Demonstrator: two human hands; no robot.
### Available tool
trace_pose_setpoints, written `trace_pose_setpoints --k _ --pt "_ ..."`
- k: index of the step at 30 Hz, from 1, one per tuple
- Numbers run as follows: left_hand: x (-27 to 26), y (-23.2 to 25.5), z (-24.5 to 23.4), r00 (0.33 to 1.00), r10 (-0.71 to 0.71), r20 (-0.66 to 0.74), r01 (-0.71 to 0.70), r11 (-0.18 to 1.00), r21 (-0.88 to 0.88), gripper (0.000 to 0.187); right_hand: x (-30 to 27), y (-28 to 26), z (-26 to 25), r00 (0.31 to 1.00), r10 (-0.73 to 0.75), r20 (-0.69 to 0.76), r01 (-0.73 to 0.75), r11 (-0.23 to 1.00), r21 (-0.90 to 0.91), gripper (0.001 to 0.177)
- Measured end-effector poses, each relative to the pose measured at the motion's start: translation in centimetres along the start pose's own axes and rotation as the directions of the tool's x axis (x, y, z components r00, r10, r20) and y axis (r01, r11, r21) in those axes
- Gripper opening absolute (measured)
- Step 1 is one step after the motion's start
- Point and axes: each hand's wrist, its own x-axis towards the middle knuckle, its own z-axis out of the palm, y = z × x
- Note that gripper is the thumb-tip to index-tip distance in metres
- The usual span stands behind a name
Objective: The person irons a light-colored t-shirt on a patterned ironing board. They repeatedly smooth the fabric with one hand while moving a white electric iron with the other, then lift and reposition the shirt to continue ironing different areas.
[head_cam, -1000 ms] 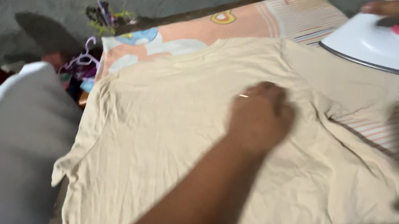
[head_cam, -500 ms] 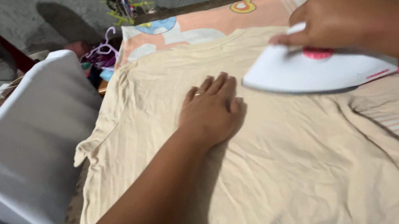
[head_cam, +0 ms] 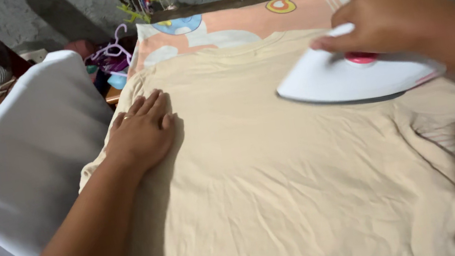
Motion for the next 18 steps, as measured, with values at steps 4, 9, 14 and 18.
trace_pose_setpoints --k 4,9,14,18 --pt "-0.1 -0.8 -0.7 0.996 -0.088 0.008 0.089 0.996 -0.028 0.06 1.2 -4.6 -1.5 0.995 -0.084 -0.054 0.087 0.995 0.05 0.062" --pt "-0.6 -1.7 -0.5 0.985 -0.119 -0.122 0.096 0.978 -0.183 0.053 3.0 -11.6 -2.5 0.943 -0.27 -0.194 0.293 0.95 0.106 0.066" --pt "-0.5 -1.8 -0.6 0.982 -0.164 -0.092 0.141 0.966 -0.219 0.051 6.5 -18.4 -3.0 0.956 -0.221 -0.194 0.239 0.968 0.077 0.072" --pt "-0.6 -1.5 -0.7 0.978 -0.195 -0.069 0.176 0.961 -0.214 0.05 7.6 -19.9 -3.5 0.94 -0.265 -0.216 0.289 0.953 0.09 0.071"
